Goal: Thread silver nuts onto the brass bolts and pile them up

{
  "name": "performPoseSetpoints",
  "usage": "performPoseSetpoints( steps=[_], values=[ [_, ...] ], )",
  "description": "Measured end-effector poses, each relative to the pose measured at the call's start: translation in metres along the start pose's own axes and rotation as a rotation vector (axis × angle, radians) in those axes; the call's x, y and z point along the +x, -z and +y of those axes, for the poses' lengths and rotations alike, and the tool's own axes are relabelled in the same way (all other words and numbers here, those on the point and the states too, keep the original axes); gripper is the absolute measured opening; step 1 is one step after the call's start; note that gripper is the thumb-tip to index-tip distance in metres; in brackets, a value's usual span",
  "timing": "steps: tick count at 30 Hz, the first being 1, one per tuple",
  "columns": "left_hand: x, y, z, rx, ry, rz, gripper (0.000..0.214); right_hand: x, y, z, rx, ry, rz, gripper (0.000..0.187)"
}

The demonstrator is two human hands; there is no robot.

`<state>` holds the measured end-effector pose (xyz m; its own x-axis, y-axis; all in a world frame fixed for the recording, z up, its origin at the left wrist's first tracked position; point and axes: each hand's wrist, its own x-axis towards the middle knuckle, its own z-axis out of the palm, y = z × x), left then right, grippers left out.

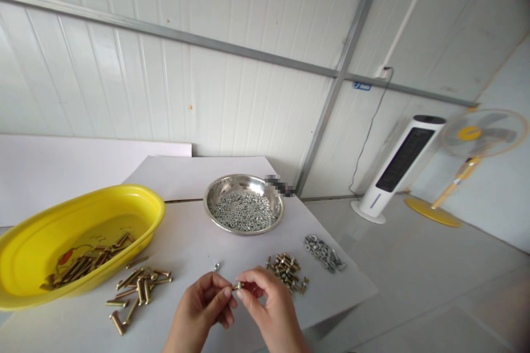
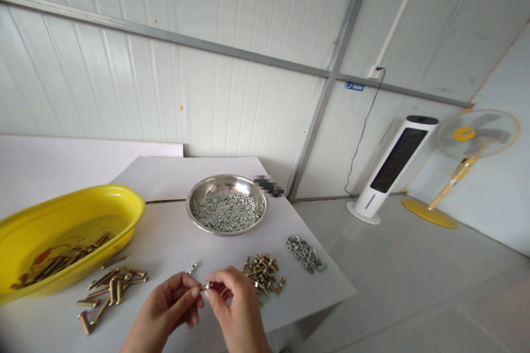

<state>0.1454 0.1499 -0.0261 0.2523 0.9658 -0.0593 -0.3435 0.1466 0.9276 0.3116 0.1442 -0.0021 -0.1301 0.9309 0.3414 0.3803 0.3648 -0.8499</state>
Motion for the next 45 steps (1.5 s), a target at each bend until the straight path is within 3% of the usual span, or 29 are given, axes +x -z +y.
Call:
performPoseSetpoints(
  steps=[2, 7, 12, 15, 19, 23, 30, 34, 37, 39, 43, 45],
  values=[
    [-0.001, -0.001, 0.004, 0.080, -0.076, -0.003, 0.030, -0.001, 0.000, -0.001, -0.011, -0.041, -0.022, 0.005],
    [-0.008, -0.008, 0.005, 0.413, -0.277, -0.012, 0.013, -0.006, -0.005, 0.001, 0.028, -0.172, -0.067, 0.045],
    [-0.015, -0.013, 0.000, 0.674, -0.451, 0.053, 0.011, -0.009, -0.009, 0.010, 0.115, -0.325, -0.107, 0.066],
    [-0.014, -0.014, 0.003, 0.648, -0.397, 0.082, 0.018, -0.007, -0.004, 0.007, 0.110, -0.281, -0.055, 0.064],
    [-0.009, -0.011, 0.006, 0.463, -0.271, 0.091, 0.028, -0.003, 0.001, -0.004, 0.093, -0.072, 0.025, 0.022],
    [-0.007, -0.008, 0.006, 0.322, -0.160, 0.023, 0.034, -0.001, 0.001, -0.008, 0.012, 0.064, -0.015, 0.030],
    [-0.006, -0.006, 0.008, 0.149, -0.015, 0.008, 0.050, 0.000, 0.002, -0.005, -0.066, 0.076, 0.012, 0.023],
    [-0.003, -0.003, -0.004, 0.213, 0.108, -0.001, 0.071, -0.001, 0.002, -0.009, -0.079, 0.105, -0.017, 0.022],
    [-0.003, -0.004, -0.010, 0.243, 0.143, 0.017, 0.066, -0.002, 0.001, -0.011, -0.089, 0.116, -0.029, 0.019],
    [-0.003, -0.006, -0.010, 0.301, 0.086, 0.068, 0.061, -0.002, 0.000, -0.011, -0.083, 0.101, -0.026, 0.016],
    [-0.006, -0.009, 0.000, 0.514, -0.178, 0.170, 0.046, -0.003, -0.006, -0.009, -0.052, 0.063, -0.013, 0.003],
    [-0.009, -0.012, 0.005, 0.569, -0.295, 0.157, 0.039, -0.003, -0.011, -0.007, -0.008, 0.022, -0.001, 0.020]
  ],
)
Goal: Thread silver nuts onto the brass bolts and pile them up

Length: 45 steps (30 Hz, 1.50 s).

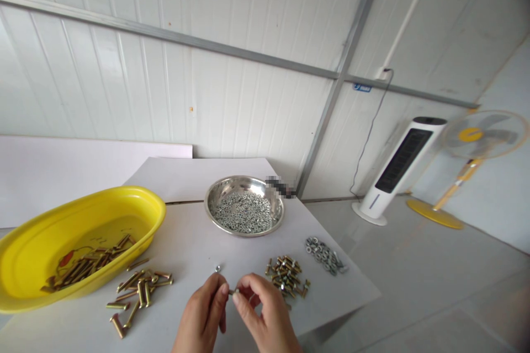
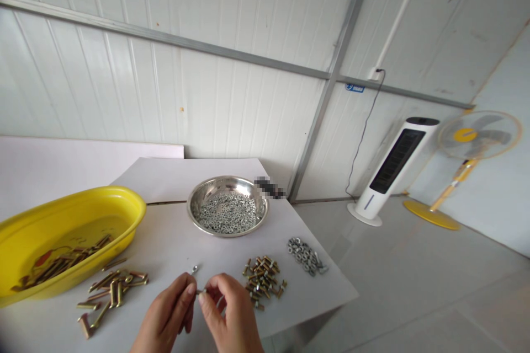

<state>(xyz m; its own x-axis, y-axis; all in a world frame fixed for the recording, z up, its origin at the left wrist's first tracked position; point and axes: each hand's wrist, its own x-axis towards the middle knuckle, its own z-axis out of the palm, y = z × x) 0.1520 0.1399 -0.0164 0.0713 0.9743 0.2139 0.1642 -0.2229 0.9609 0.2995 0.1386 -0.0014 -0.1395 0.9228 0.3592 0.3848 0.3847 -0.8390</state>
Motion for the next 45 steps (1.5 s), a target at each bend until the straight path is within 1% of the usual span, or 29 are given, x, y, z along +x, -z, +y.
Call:
performPoseSetpoints(
  steps=[2, 4, 6, 7, 8, 9, 11, 13, 14, 15, 16, 18, 20, 22, 23, 25, 26, 27, 29, 32, 34, 36, 38, 40, 41, 42, 44, 45],
  values=[
    [-0.003, 0.000, 0.004, 0.042, -0.096, -0.009, 0.035, -0.001, -0.005, 0.002, 0.095, -0.094, -0.008, 0.041],
    [-0.006, -0.001, 0.005, 0.094, -0.143, -0.012, 0.032, -0.002, -0.009, 0.005, 0.252, -0.240, -0.063, 0.057],
    [-0.009, -0.002, 0.006, 0.136, -0.140, -0.004, 0.031, -0.002, -0.011, 0.006, 0.393, -0.377, -0.154, 0.066],
    [-0.010, -0.002, 0.006, 0.149, -0.131, 0.007, 0.030, -0.003, -0.011, 0.007, 0.431, -0.418, -0.192, 0.069],
    [-0.011, -0.002, 0.006, 0.156, -0.120, 0.020, 0.030, -0.003, -0.010, 0.006, 0.441, -0.429, -0.208, 0.070],
    [-0.010, -0.002, 0.007, 0.153, -0.112, 0.031, 0.030, -0.002, -0.008, 0.006, 0.422, -0.414, -0.192, 0.071],
    [-0.009, -0.001, 0.007, 0.132, -0.091, 0.049, 0.031, -0.001, -0.004, 0.003, 0.330, -0.320, -0.092, 0.064],
    [-0.006, 0.000, 0.005, 0.094, -0.050, 0.058, 0.033, 0.000, 0.000, -0.001, 0.228, -0.188, -0.007, 0.043],
    [-0.005, 0.000, 0.003, 0.065, -0.018, 0.060, 0.034, 0.001, 0.002, -0.003, 0.188, -0.130, 0.009, 0.030],
    [-0.004, 0.000, 0.000, 0.024, 0.021, 0.058, 0.036, 0.001, 0.003, -0.004, 0.153, -0.082, 0.013, 0.021],
    [-0.003, -0.001, -0.003, -0.030, 0.064, 0.050, 0.038, 0.002, 0.003, -0.005, 0.124, -0.042, 0.010, 0.019],
    [-0.002, -0.002, -0.010, -0.164, 0.152, 0.014, 0.042, 0.002, 0.003, -0.005, 0.059, 0.011, 0.009, 0.026],
    [-0.001, -0.004, -0.015, -0.272, 0.220, -0.026, 0.045, 0.002, 0.002, -0.004, 0.005, 0.039, 0.016, 0.029],
    [-0.001, -0.005, -0.016, -0.294, 0.249, -0.047, 0.048, 0.002, 0.003, -0.003, -0.014, 0.048, 0.017, 0.025],
    [-0.001, -0.004, -0.014, -0.264, 0.246, -0.046, 0.049, 0.001, 0.004, -0.003, -0.012, 0.047, 0.017, 0.021],
    [-0.002, -0.003, -0.009, -0.135, 0.200, -0.028, 0.050, 0.001, 0.004, -0.003, 0.000, 0.031, 0.007, 0.012],
    [-0.003, -0.003, -0.006, -0.058, 0.160, -0.013, 0.049, 0.001, 0.004, -0.003, 0.008, 0.014, -0.001, 0.006],
    [-0.004, -0.002, -0.002, 0.011, 0.110, 0.000, 0.047, 0.000, 0.004, -0.003, 0.018, -0.006, -0.012, 0.004],
    [-0.006, -0.001, 0.004, 0.090, -0.015, 0.010, 0.042, 0.000, 0.001, -0.003, 0.051, -0.058, -0.042, 0.023],
    [-0.009, -0.002, 0.008, 0.098, -0.157, 0.001, 0.033, -0.002, -0.005, -0.001, 0.174, -0.195, -0.077, 0.050],
    [-0.011, -0.003, 0.007, 0.097, -0.183, -0.006, 0.028, -0.003, -0.009, 0.001, 0.314, -0.322, -0.100, 0.061],
    [-0.012, -0.003, 0.005, 0.099, -0.170, -0.017, 0.027, -0.003, -0.011, 0.002, 0.436, -0.425, -0.145, 0.068],
    [-0.012, -0.003, 0.003, 0.097, -0.136, -0.028, 0.029, -0.002, -0.009, 0.003, 0.480, -0.455, -0.154, 0.073],
    [-0.010, -0.001, 0.001, 0.077, -0.075, -0.025, 0.032, 0.000, -0.005, 0.002, 0.420, -0.385, -0.093, 0.070],
    [-0.009, 0.000, 0.000, 0.051, -0.036, -0.018, 0.034, 0.001, -0.002, 0.002, 0.358, -0.318, -0.043, 0.062],
    [-0.007, 0.001, -0.001, 0.011, 0.006, -0.010, 0.036, 0.001, 0.001, 0.001, 0.291, -0.239, -0.004, 0.049],
    [-0.004, 0.002, -0.005, -0.110, 0.104, 0.002, 0.040, 0.002, 0.005, -0.002, 0.174, -0.097, 0.019, 0.024],
    [-0.002, 0.003, -0.007, -0.184, 0.158, -0.005, 0.042, 0.002, 0.006, -0.003, 0.133, -0.045, 0.014, 0.024]
  ],
)
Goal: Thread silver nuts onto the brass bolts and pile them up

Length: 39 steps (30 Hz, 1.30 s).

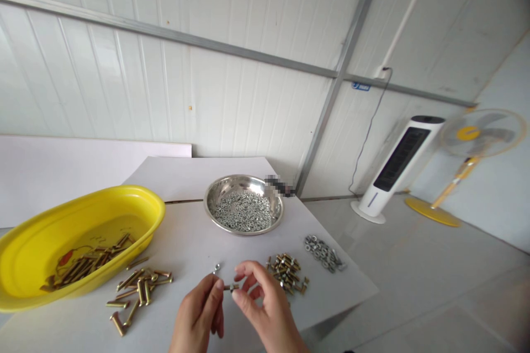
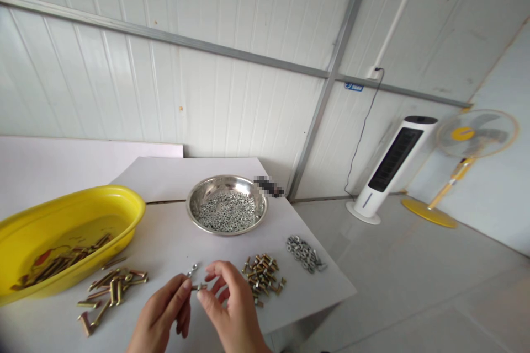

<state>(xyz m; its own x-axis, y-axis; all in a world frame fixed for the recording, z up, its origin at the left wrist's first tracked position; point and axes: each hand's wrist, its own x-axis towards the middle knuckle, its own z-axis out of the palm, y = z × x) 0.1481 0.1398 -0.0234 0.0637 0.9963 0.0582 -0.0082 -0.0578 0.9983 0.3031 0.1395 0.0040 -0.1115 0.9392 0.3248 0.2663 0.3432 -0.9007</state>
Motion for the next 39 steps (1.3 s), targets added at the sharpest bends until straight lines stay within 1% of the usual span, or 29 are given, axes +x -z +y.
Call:
performPoseSetpoints(
  steps=[2, 4, 7, 10, 12, 15, 17, 18, 19, 21, 23, 25, 27, 28, 29, 31, 32, 35, 37, 39],
  values=[
    [0.003, 0.000, -0.003, -0.147, 0.114, -0.040, 0.046, 0.000, -0.001, -0.001, -0.060, 0.064, -0.016, 0.042],
    [0.004, -0.001, -0.006, -0.257, 0.213, -0.098, 0.050, 0.000, -0.003, 0.000, -0.104, 0.098, -0.022, 0.050],
    [0.003, -0.003, -0.009, -0.310, 0.286, -0.160, 0.054, 0.001, -0.004, 0.003, -0.144, 0.128, -0.041, 0.043],
    [0.001, -0.004, -0.012, -0.261, 0.302, -0.186, 0.058, 0.001, -0.003, 0.004, -0.182, 0.134, -0.041, 0.033],
    [0.002, -0.003, -0.014, -0.199, 0.293, -0.178, 0.059, 0.000, -0.002, 0.004, -0.194, 0.118, -0.047, 0.029],
    [0.002, -0.001, -0.011, -0.078, 0.221, -0.117, 0.056, 0.000, 0.000, 0.001, -0.211, 0.086, -0.073, 0.018],
    [0.001, 0.000, -0.005, 0.022, 0.107, -0.073, 0.051, -0.001, 0.000, 0.001, -0.219, 0.055, -0.084, 0.006],
    [0.000, 0.000, -0.001, 0.071, 0.036, -0.063, 0.048, -0.001, -0.001, 0.001, -0.196, 0.026, -0.097, 0.008],
    [-0.002, -0.001, 0.003, 0.116, -0.037, -0.062, 0.045, -0.001, -0.003, 0.002, -0.145, -0.016, -0.109, 0.019],
    [-0.005, -0.003, 0.010, 0.174, -0.152, -0.084, 0.041, -0.003, -0.007, 0.005, 0.025, -0.148, -0.143, 0.043],
    [-0.008, -0.005, 0.013, 0.178, -0.197, -0.108, 0.039, -0.004, -0.011, 0.008, 0.198, -0.292, -0.185, 0.062],
    [-0.009, -0.006, 0.012, 0.160, -0.186, -0.108, 0.038, -0.005, -0.012, 0.011, 0.271, -0.356, -0.207, 0.072],
    [-0.007, -0.005, 0.007, 0.141, -0.149, -0.092, 0.038, -0.005, -0.010, 0.010, 0.255, -0.318, -0.178, 0.070],
    [-0.006, -0.005, 0.004, 0.129, -0.125, -0.081, 0.038, -0.004, -0.008, 0.008, 0.226, -0.276, -0.144, 0.064],
    [-0.005, -0.004, 0.002, 0.111, -0.100, -0.067, 0.039, -0.003, -0.006, 0.006, 0.195, -0.226, -0.109, 0.054],
    [-0.002, -0.003, -0.002, 0.042, -0.040, -0.040, 0.040, -0.002, -0.003, 0.000, 0.130, -0.135, -0.065, 0.026],
    [-0.001, -0.002, -0.003, -0.004, -0.006, -0.029, 0.041, -0.001, -0.002, -0.002, 0.098, -0.102, -0.058, 0.021],
    [0.001, -0.002, -0.005, -0.133, 0.087, -0.026, 0.043, 0.000, -0.004, -0.003, -0.005, -0.036, -0.046, 0.034],
    [0.001, -0.002, -0.005, -0.169, 0.127, -0.051, 0.045, 0.001, -0.006, -0.001, -0.063, -0.005, -0.025, 0.031],
    [0.001, -0.003, -0.005, -0.159, 0.134, -0.074, 0.046, 0.001, -0.006, 0.002, -0.083, 0.009, -0.014, 0.027]
  ],
)
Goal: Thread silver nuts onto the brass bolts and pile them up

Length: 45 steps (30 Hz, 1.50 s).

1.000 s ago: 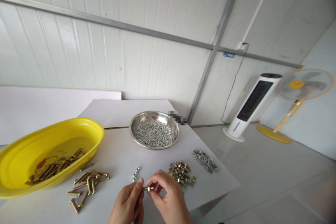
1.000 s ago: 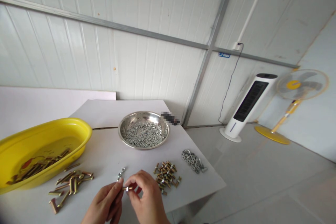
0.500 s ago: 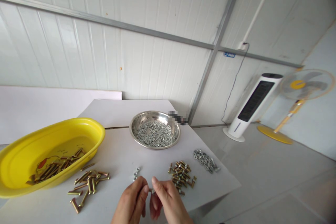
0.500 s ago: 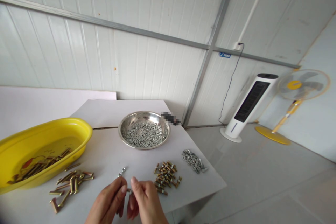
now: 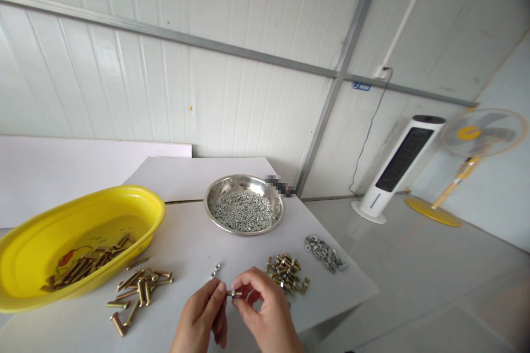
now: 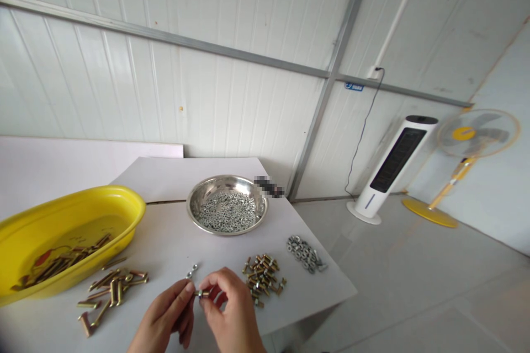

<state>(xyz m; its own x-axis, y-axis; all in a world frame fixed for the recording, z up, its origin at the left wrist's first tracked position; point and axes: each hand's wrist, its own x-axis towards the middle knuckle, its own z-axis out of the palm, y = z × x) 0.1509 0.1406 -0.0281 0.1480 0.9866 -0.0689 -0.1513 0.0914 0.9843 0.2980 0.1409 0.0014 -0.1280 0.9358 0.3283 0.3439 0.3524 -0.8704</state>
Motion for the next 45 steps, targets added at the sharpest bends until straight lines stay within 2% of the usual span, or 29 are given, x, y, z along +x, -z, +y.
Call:
performPoseSetpoints(
  steps=[2, 5, 9, 12, 14, 16, 18, 22, 26, 30, 33, 36, 38, 45],
  values=[
    [-0.001, -0.001, 0.002, 0.040, -0.036, -0.013, 0.044, 0.000, 0.002, 0.001, 0.006, -0.009, 0.009, 0.021],
    [-0.003, -0.002, 0.007, 0.171, -0.165, -0.031, 0.039, -0.001, 0.004, 0.001, 0.049, -0.051, -0.011, 0.009],
    [-0.008, -0.005, 0.009, 0.403, -0.369, -0.059, 0.032, -0.004, 0.000, 0.005, 0.177, -0.197, -0.088, 0.038],
    [-0.010, -0.006, 0.004, 0.513, -0.441, -0.036, 0.027, -0.007, -0.005, 0.011, 0.234, -0.309, -0.128, 0.060],
    [-0.011, -0.006, 0.002, 0.545, -0.441, -0.020, 0.025, -0.007, -0.005, 0.012, 0.267, -0.365, -0.169, 0.069],
    [-0.011, -0.005, 0.003, 0.551, -0.430, -0.007, 0.027, -0.006, 0.000, 0.009, 0.252, -0.350, -0.163, 0.070],
    [-0.012, -0.005, 0.006, 0.535, -0.413, 0.005, 0.029, -0.004, 0.007, 0.003, 0.208, -0.263, -0.117, 0.060],
    [-0.010, -0.004, 0.011, 0.463, -0.331, 0.043, 0.032, -0.002, 0.013, -0.005, 0.169, -0.107, -0.058, 0.026],
    [-0.004, 0.000, 0.006, 0.291, -0.152, 0.047, 0.040, -0.001, 0.006, -0.003, 0.090, -0.016, -0.025, 0.029],
    [0.001, 0.002, -0.002, 0.136, -0.032, -0.017, 0.045, 0.000, 0.003, 0.002, 0.061, -0.026, 0.006, 0.021],
    [0.002, 0.002, -0.005, 0.112, -0.033, -0.017, 0.045, -0.001, 0.003, 0.004, 0.141, -0.106, -0.019, 0.009],
    [0.003, 0.001, -0.008, 0.167, -0.073, -0.020, 0.044, -0.002, 0.003, 0.007, 0.248, -0.211, -0.084, 0.031],
    [0.002, 0.000, -0.010, 0.215, -0.106, -0.008, 0.044, -0.003, 0.001, 0.009, 0.266, -0.224, -0.109, 0.036],
    [0.002, 0.004, -0.005, 0.354, -0.143, 0.049, 0.043, -0.001, -0.002, 0.006, 0.064, -0.159, -0.099, 0.013]
  ],
)
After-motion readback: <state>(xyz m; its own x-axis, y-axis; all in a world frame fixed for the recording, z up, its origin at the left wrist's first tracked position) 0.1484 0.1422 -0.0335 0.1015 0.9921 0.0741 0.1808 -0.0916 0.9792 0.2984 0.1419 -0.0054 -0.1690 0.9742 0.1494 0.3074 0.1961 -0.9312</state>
